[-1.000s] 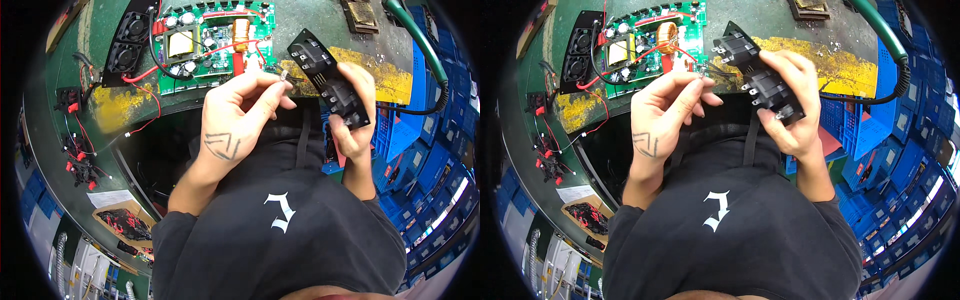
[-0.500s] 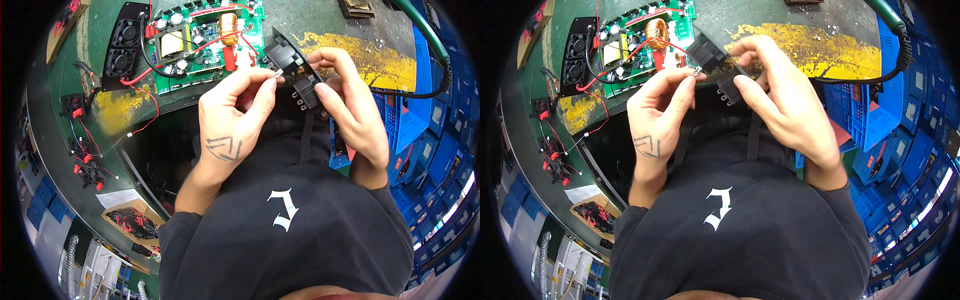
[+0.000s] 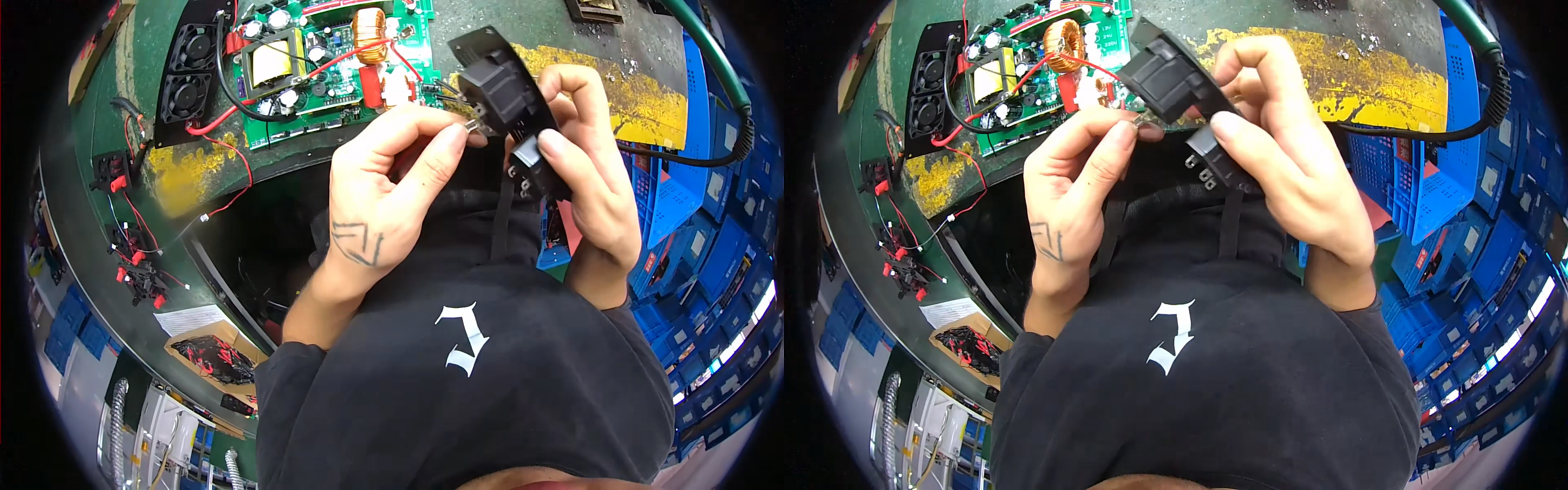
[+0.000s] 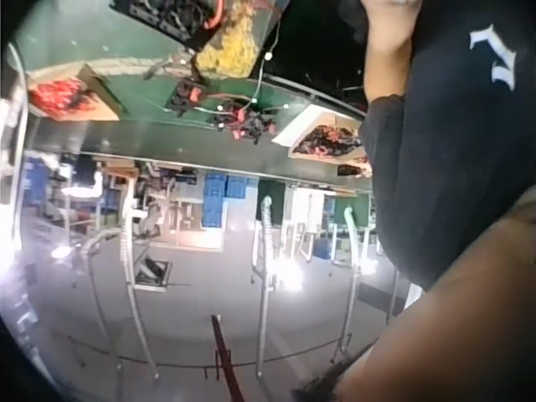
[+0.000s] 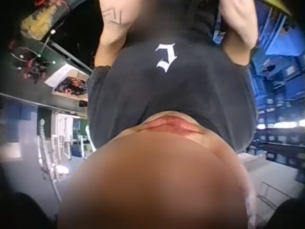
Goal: Connecting cooling fans and wires to an electronic circuit board and preparing it for housing.
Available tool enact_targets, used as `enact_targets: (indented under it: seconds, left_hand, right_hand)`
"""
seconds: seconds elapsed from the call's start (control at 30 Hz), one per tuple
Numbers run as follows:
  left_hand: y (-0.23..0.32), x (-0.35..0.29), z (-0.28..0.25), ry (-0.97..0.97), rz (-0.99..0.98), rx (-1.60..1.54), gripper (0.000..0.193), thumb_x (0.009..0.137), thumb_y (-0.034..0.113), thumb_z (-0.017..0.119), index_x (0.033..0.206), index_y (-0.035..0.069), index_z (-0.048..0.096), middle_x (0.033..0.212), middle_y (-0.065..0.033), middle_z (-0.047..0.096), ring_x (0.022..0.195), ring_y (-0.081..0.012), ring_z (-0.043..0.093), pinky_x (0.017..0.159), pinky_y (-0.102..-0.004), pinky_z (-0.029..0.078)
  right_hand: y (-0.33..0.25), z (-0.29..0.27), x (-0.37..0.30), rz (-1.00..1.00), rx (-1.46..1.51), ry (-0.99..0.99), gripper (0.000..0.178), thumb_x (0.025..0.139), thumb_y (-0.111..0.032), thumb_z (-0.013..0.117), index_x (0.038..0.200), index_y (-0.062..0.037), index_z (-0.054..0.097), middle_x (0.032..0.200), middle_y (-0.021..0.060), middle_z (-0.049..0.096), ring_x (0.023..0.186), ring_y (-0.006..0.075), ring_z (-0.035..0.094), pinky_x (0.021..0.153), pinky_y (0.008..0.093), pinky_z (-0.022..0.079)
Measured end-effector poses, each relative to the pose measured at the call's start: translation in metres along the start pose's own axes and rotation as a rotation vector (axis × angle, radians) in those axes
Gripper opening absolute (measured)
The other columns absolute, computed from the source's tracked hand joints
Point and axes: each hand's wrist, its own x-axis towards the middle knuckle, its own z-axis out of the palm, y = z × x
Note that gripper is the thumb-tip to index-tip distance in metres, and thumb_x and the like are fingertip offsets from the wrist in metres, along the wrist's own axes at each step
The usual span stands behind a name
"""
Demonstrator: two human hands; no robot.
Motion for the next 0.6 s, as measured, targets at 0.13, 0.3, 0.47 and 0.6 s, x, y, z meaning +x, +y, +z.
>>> enact_targets:
  seconds: [0.13,0.3,0.47,0.6]
  left_hand:
    - [-0.004,0.0,-0.003,-0.006,-0.015,0.0,0.011,0.1,0.007,0.067,0.104,-0.001,0.072,0.089,0.0018,0.065,0.071,-0.0003,0.05,0.064,-0.0169,0.039]
    - [-0.01,0.002,0.005,0.029,0.025,-0.04,0.013,0.099,0.006,0.067,0.108,-0.002,0.073,0.091,0.001,0.066,0.073,-0.0014,0.052,0.065,-0.0173,0.041]
    - [-0.009,0.002,0.002,0.033,0.012,-0.003,0.016,0.099,0.005,0.068,0.112,-0.003,0.073,0.094,-0.0011,0.068,0.078,-0.0038,0.057,0.069,-0.0185,0.046]
    - [-0.011,0.003,0.001,0.029,0.071,0.002,0.017,0.099,0.005,0.068,0.112,-0.004,0.073,0.096,-0.0031,0.07,0.081,-0.0057,0.06,0.073,-0.0202,0.049]
  right_hand:
    - [-0.001,0.005,0.003,-0.123,-0.042,-0.005,0.054,0.098,-0.018,0.054,0.145,-0.0022,0.035,0.119,0.0163,0.063,0.105,0.017,0.062,0.092,0.0285,0.048]
    - [-0.003,0.015,0.01,-0.236,-0.068,0.013,0.067,0.099,-0.019,0.051,0.158,0.0042,0.03,0.146,0.0205,0.054,0.122,0.0196,0.059,0.104,0.0321,0.044]
    - [-0.018,0.007,0.01,-0.139,-0.123,-0.071,0.064,0.097,-0.011,0.046,0.156,0.0084,0.032,0.154,0.0217,0.046,0.138,0.0242,0.045,0.116,0.0349,0.03]
    - [-0.029,-0.001,0.011,-0.072,-0.167,-0.145,0.062,0.095,-0.005,0.043,0.154,0.0117,0.033,0.16,0.0226,0.039,0.151,0.0279,0.034,0.125,0.0371,0.019]
